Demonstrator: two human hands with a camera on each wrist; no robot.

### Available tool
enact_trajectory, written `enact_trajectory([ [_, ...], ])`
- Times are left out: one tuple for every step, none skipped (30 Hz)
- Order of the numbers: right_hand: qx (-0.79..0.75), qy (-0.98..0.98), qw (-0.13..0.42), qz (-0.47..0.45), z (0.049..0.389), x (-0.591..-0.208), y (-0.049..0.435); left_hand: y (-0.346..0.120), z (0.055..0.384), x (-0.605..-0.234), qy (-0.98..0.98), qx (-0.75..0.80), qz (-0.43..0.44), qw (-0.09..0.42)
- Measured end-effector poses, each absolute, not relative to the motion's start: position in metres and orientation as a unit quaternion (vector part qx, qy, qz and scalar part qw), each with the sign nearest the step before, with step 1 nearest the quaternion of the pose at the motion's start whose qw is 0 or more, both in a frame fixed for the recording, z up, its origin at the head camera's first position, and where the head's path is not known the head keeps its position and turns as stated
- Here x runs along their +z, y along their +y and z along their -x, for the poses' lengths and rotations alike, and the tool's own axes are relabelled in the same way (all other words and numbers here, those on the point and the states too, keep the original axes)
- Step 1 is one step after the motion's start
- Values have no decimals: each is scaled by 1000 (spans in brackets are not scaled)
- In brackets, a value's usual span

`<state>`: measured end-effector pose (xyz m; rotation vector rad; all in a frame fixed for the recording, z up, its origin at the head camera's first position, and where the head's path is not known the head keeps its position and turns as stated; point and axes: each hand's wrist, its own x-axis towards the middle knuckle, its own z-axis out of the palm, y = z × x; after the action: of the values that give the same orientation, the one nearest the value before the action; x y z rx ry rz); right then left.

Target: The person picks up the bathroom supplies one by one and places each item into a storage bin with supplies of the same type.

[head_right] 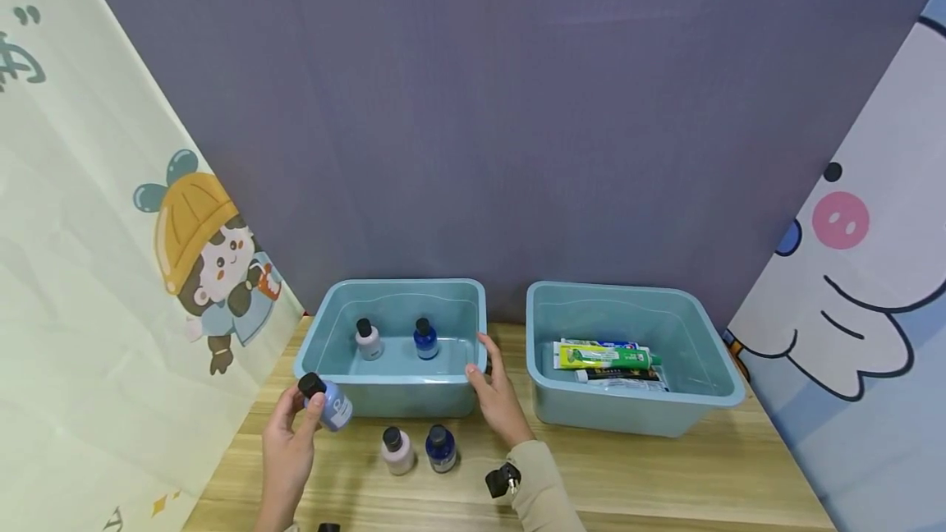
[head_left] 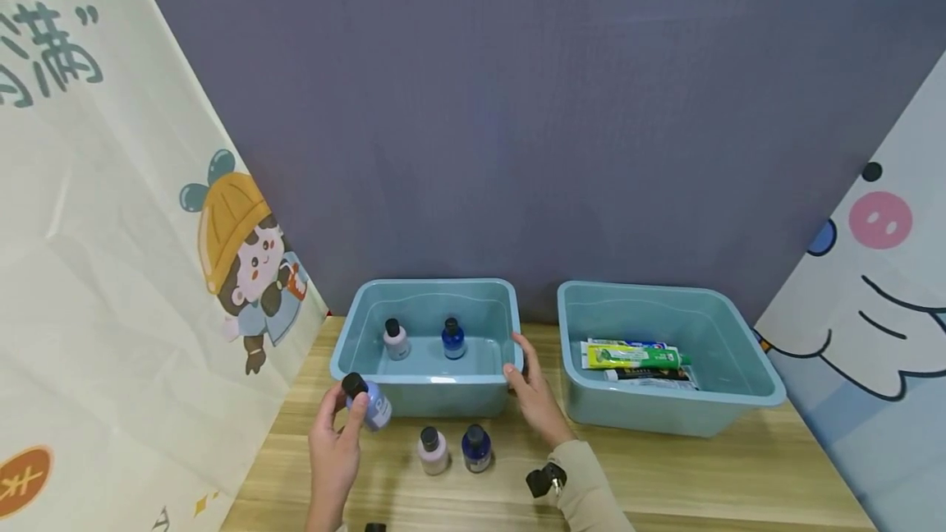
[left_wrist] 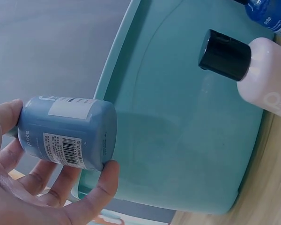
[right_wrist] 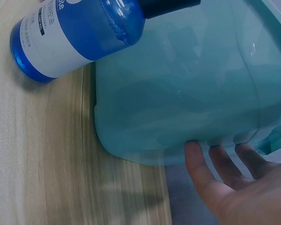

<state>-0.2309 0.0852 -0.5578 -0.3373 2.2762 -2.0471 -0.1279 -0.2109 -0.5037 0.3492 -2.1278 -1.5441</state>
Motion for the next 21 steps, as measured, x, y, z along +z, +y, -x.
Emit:
enact_trajectory([
  [-664, 739, 30, 109, 231, -558, 85, -211, 128, -504, -778, -566, -124, 242],
  [-665, 738, 31, 108, 231, -558, 86, -212, 129, -503, -779, -566, -122, 242],
  [-664, 739, 30, 109, 231, -559, 86, -212, 129, -503, -779, -566, -121, 240],
  [-664, 739, 31, 108, 230, -559, 86, -212, 129, -502, -778, -568, -122, 240],
  [-665, 739, 33, 106, 230, -559, 86, -212, 130, -501, -777, -569, -121, 240],
  [-665, 739, 33, 105, 230, -559, 86, -212, 130, -500, -779, -567, -122, 240],
  [-665, 739, 33, 104, 231, -559, 85, -212, 130, -499, -780, -565, -124, 240],
  [-665, 738, 33, 107, 231, -559, 86, -212, 130, -498, -782, -562, -124, 240],
  [-664, 739, 32, 109, 231, -559, 86, -212, 131, -497, -782, -561, -121, 242],
  [-666, 738, 34, 106, 231, -558, 86, -213, 131, -497, -784, -558, -119, 245],
  [-666, 737, 34, 106, 231, -558, 86, -213, 132, -496, -784, -557, -116, 248],
  [-666, 738, 34, 106, 231, -558, 86, -212, 132, -495, -785, -555, -114, 249],
  [-667, 737, 35, 106, 231, -557, 85, -212, 133, -494, -785, -556, -110, 251],
  [-666, 737, 35, 108, 231, -557, 85, -212, 133, -492, -783, -558, -106, 252],
  [-665, 738, 36, 106, 231, -557, 85, -212, 134, -491, -782, -560, -102, 254],
  [-665, 738, 37, 106, 231, -556, 85, -212, 134, -490, -782, -561, -99, 255],
  [-665, 738, 37, 104, 231, -556, 85, -212, 134, -489, -781, -562, -96, 256],
  [-665, 738, 37, 105, 231, -556, 85, -211, 135, -489, -780, -563, -93, 257],
  [-665, 739, 37, 104, 231, -556, 85, -211, 135, -488, -779, -564, -89, 259],
  [-665, 739, 37, 104, 231, -556, 84, -211, 136, -487, -777, -566, -85, 262],
  [-665, 738, 38, 104, 231, -556, 84, -212, 136, -487, -774, -569, -82, 265],
])
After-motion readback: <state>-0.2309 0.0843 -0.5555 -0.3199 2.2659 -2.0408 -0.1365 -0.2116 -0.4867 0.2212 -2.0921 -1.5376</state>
